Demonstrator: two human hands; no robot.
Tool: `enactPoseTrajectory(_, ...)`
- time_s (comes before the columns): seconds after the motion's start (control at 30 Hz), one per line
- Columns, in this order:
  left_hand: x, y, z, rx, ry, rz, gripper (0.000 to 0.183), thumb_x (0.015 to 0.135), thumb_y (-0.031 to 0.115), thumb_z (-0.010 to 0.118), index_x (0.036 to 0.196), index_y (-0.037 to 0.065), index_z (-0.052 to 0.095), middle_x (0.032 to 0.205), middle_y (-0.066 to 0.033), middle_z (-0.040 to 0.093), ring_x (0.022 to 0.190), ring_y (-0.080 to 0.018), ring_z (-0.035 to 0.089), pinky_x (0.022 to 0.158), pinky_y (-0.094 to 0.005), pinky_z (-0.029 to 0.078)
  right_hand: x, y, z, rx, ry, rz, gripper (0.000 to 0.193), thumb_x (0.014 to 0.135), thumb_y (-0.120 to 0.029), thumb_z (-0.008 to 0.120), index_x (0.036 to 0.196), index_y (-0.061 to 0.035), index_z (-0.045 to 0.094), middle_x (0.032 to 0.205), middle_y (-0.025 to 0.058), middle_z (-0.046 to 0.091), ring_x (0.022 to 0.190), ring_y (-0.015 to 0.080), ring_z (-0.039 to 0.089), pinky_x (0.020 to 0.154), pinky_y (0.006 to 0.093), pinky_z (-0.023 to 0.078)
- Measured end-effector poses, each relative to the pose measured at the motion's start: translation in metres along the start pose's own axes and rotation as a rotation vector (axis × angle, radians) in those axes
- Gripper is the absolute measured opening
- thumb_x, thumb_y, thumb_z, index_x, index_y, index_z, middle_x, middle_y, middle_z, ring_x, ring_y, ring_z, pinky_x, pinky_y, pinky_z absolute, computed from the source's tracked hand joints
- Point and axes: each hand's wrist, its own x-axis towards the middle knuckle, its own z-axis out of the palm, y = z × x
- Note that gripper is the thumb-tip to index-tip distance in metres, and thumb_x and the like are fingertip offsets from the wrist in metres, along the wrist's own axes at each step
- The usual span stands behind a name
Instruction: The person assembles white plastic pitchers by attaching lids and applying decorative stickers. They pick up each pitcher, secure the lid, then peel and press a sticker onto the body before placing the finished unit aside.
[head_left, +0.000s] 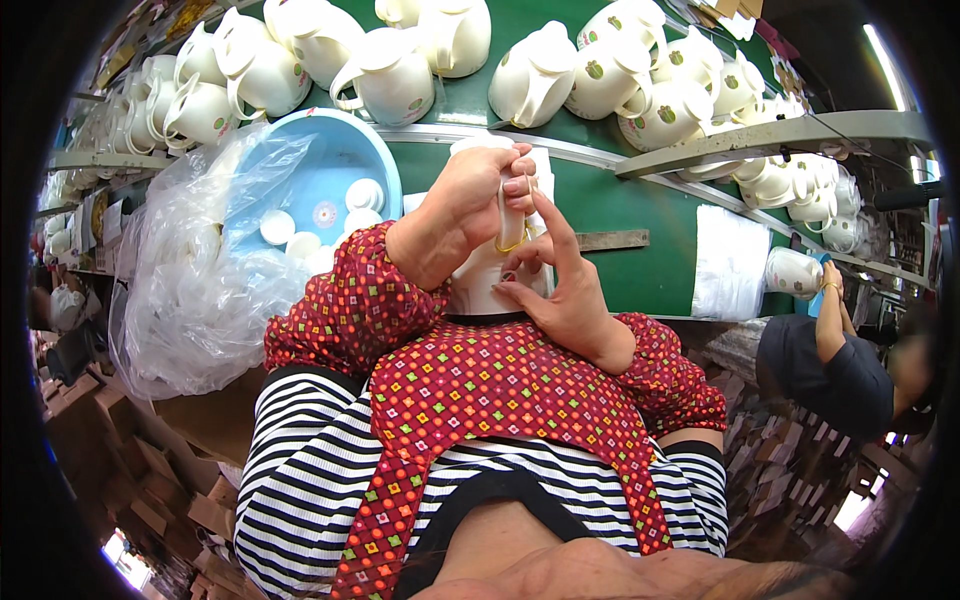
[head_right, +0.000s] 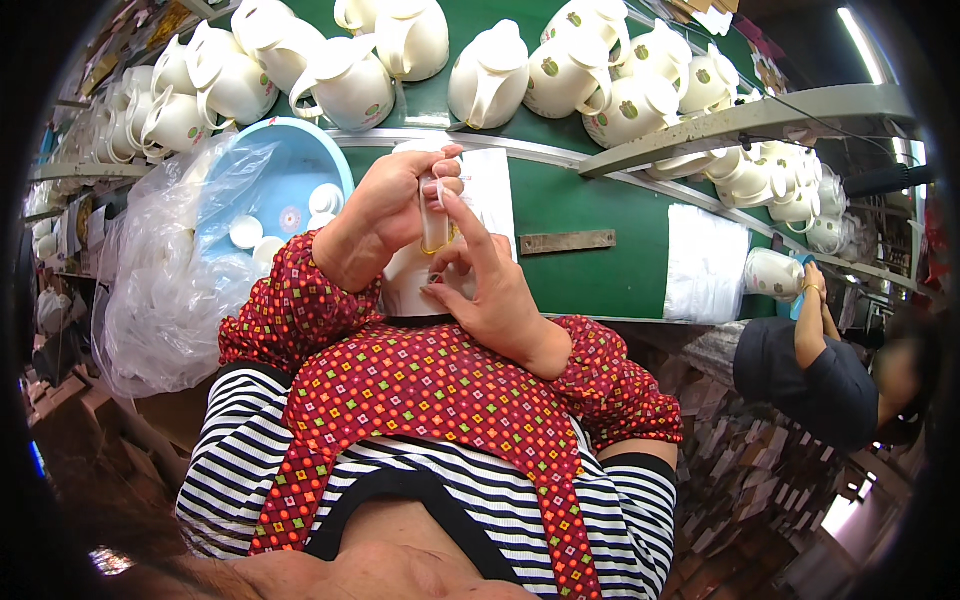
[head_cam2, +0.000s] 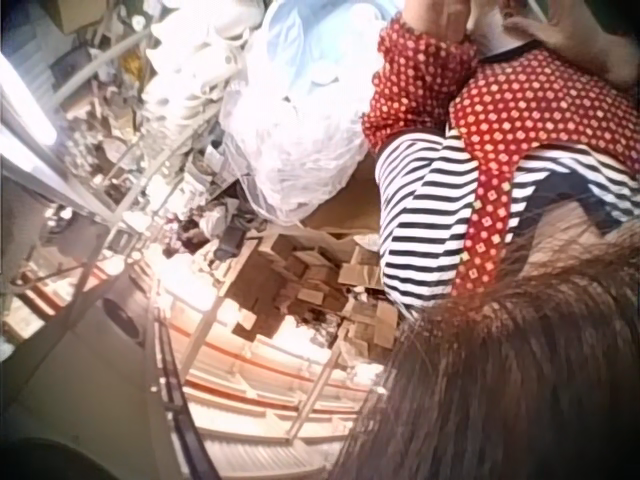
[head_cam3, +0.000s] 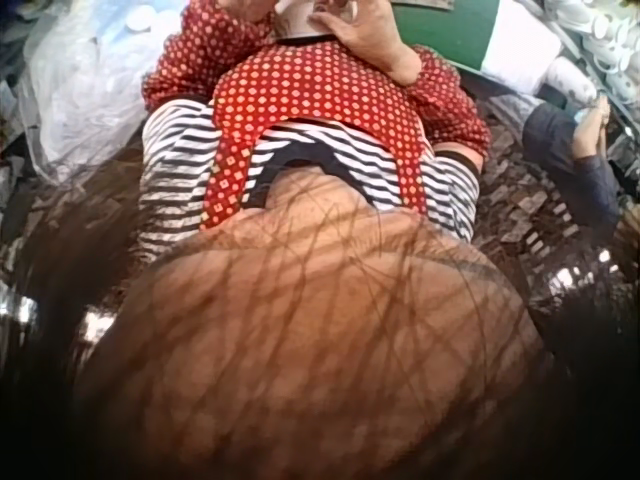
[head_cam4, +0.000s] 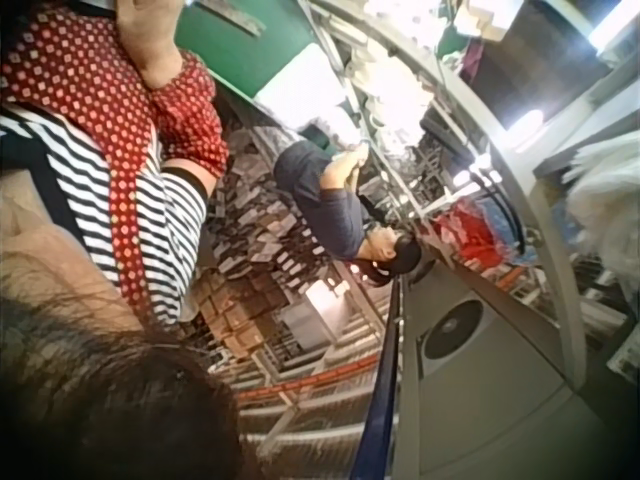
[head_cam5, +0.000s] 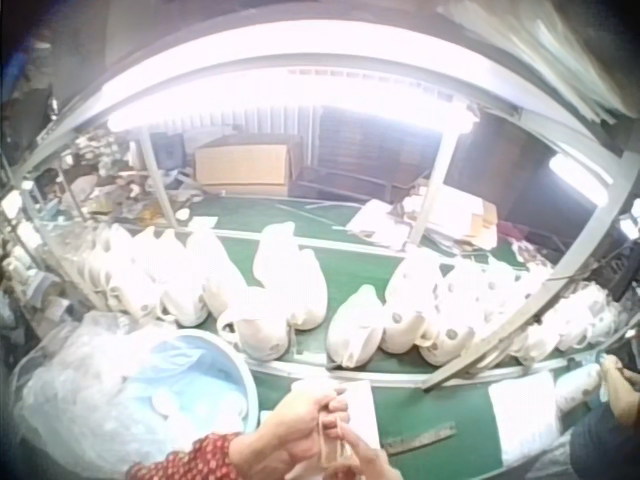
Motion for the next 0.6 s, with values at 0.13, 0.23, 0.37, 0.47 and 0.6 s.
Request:
enactPoseTrajectory(0.13,-0.005,-0.005,0.003,0.022,0.006,-0.007,0.023,0.108,0.006,0.038,0.13,0.003,0.044,0.081,0.001,0.047,0.065,-0.0083,0.041,0.058,-0.0248,0.037,0.005,0.014,-0.002,-0.15,0.095,-0.048,0.108,0.074,-0.02,0.091,0.163,-0.0137,0.03,0.105,0.0088,0.058,0.095,0.0257,0.055,0.092,0.039,0.044)
enactPoseTrajectory(0.23,-0.006,-0.011,0.003,0.017,0.003,-0.011,0.027,0.108,0.008,0.04,0.134,0.003,0.044,0.078,0.0024,0.045,0.065,-0.0076,0.04,0.06,-0.0252,0.037,0.008,0.023,0.001,-0.266,0.234,-0.025,0.113,0.07,-0.03,0.093,0.163,-0.0121,0.031,0.109,0.0092,0.053,0.098,0.0275,0.052,0.093,0.0409,0.041)
enactPoseTrajectory(0.37,-0.008,-0.001,0.01,0.055,-0.09,0.03,0.03,0.111,0.015,0.042,0.137,0.001,0.046,0.078,0.0031,0.044,0.064,-0.0074,0.04,0.06,-0.0249,0.036,0.01,0.017,-0.009,-0.408,0.248,-0.124,0.133,0.061,-0.036,0.1,0.164,-0.0072,0.021,0.133,0.0157,0.043,0.121,0.0314,0.045,0.108,0.044,0.04)
enactPoseTrajectory(0.47,-0.014,0.025,0.034,0.176,-0.256,0.114,0.031,0.111,0.018,0.043,0.137,0.002,0.05,0.079,0.001,0.049,0.064,-0.0105,0.042,0.063,-0.0261,0.039,0.007,0.011,-0.027,-0.401,0.287,-0.269,0.13,0.059,-0.046,0.099,0.161,-0.0088,0.028,0.148,0.0222,0.037,0.135,0.0412,0.039,0.112,0.0528,0.033)
enactPoseTrajectory(0.6,0.003,0.068,0.083,0.687,-0.392,0.395,0.036,0.113,0.024,0.042,0.139,0.003,0.056,0.083,0.0013,0.057,0.072,-0.0098,0.052,0.068,-0.0256,0.045,-0.006,0.024,-0.06,-0.284,0.51,-0.266,0.117,0.068,-0.042,0.097,0.157,-0.003,0.032,0.15,0.0216,0.038,0.135,0.0373,0.045,0.114,0.0484,0.038)
